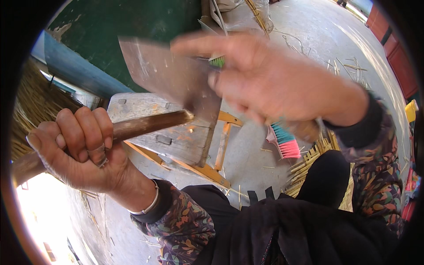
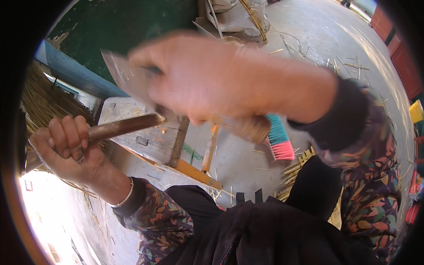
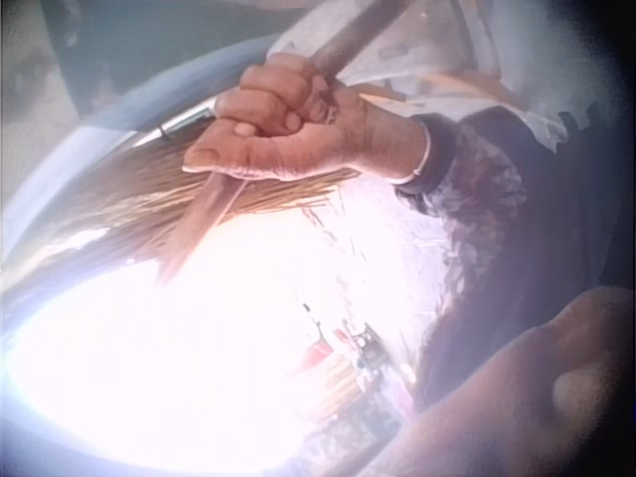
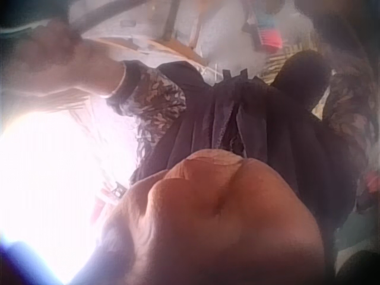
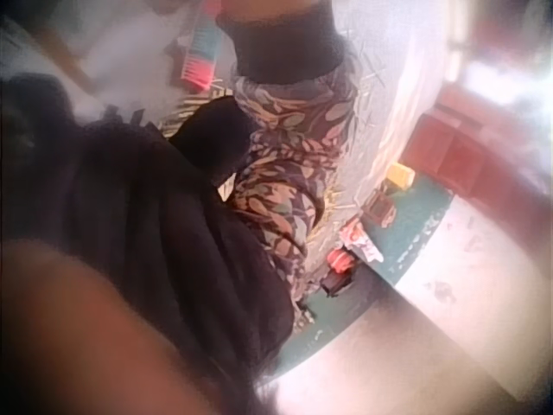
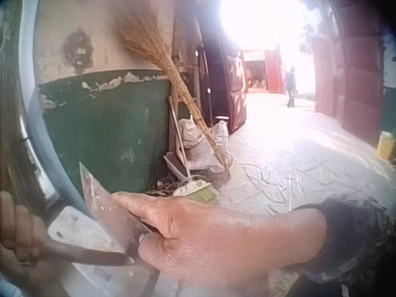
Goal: The person sits on the floor and uses a large knife to shave and shape a short bamboo stick held against a low wooden stool. They repeatedly scrape the stick to smooth its surface and remove shavings.
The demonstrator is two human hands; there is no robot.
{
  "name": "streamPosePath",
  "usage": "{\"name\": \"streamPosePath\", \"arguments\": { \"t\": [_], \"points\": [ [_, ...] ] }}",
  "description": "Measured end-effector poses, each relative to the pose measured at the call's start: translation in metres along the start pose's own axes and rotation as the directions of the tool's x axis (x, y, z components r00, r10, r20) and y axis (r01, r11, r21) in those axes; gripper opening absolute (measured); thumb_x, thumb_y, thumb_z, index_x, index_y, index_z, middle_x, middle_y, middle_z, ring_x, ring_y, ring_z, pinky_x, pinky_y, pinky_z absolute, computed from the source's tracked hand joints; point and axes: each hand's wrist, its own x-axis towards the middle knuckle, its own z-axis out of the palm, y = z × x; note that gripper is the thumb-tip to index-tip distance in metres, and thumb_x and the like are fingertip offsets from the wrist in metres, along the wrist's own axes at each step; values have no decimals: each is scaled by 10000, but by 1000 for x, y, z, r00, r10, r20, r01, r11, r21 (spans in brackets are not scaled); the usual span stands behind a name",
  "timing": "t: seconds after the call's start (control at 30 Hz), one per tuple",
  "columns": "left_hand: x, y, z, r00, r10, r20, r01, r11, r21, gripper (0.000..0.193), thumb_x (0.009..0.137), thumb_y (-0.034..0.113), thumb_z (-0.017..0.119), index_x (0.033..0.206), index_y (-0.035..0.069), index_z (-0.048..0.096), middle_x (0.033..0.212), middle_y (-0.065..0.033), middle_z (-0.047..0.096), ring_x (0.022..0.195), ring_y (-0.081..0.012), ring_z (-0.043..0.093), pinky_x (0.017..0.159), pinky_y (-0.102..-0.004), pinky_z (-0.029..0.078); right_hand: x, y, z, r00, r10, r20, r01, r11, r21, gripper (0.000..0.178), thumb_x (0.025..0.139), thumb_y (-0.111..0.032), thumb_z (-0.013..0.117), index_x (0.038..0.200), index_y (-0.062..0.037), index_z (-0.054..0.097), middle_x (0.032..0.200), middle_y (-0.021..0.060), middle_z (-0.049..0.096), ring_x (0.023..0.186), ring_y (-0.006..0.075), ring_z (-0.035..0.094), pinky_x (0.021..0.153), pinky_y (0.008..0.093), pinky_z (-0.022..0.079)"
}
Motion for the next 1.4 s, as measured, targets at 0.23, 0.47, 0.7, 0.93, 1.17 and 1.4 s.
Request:
{"name": "streamPosePath", "arguments": {
  "t": [0.23,0.47,0.7,0.93,1.17,1.4],
  "points": [
    [-2,-1,-1,999,1,47,0,999,-39,445,1003,304,414,595,188,282,473,58,265,358,-30,213,371,-193,236,-4,-7,-2,997,-43,-66,39,997,-64,429,843,-73,498,1252,55,490,772,148,601,527,146,606,542,259,512],
    [-4,-2,3,998,3,55,0,999,-52,439,996,301,430,598,184,286,478,57,263,364,-33,208,375,-193,239,-1,-2,5,996,67,67,-71,995,67,408,854,-162,489,1197,57,520,690,149,651,547,213,643,544,339,519],
    [-3,-4,-4,995,7,97,-3,999,-38,441,993,293,440,599,185,275,481,53,273,365,-33,214,380,-189,240,2,-3,0,998,-38,-52,36,999,-39,411,838,-138,489,1201,52,522,692,110,648,512,138,628,463,274,501],
    [-2,-5,-3,998,8,57,-9,1000,9,437,994,312,441,605,188,286,485,54,277,371,-34,219,390,-193,248,1,1,9,990,121,77,-129,986,106,438,835,-95,466,1247,52,490,728,135,653,515,169,627,505,319,513],
    [0,-7,4,978,29,-205,3,988,152,414,965,470,428,701,158,364,558,23,358,460,-72,358,490,-240,339,-3,-9,4,995,91,-27,-90,995,46,436,823,-84,471,1234,59,494,774,198,645,640,276,658,577,363,512],
    [-2,-12,29,942,119,-314,-2,936,351,574,911,664,352,871,95,418,678,-23,435,532,-123,442,537,-263,378,-4,14,18,999,-16,-41,14,999,-49,419,818,-71,451,1210,70,499,836,271,624,756,374,637,689,399,497]
  ]
}}
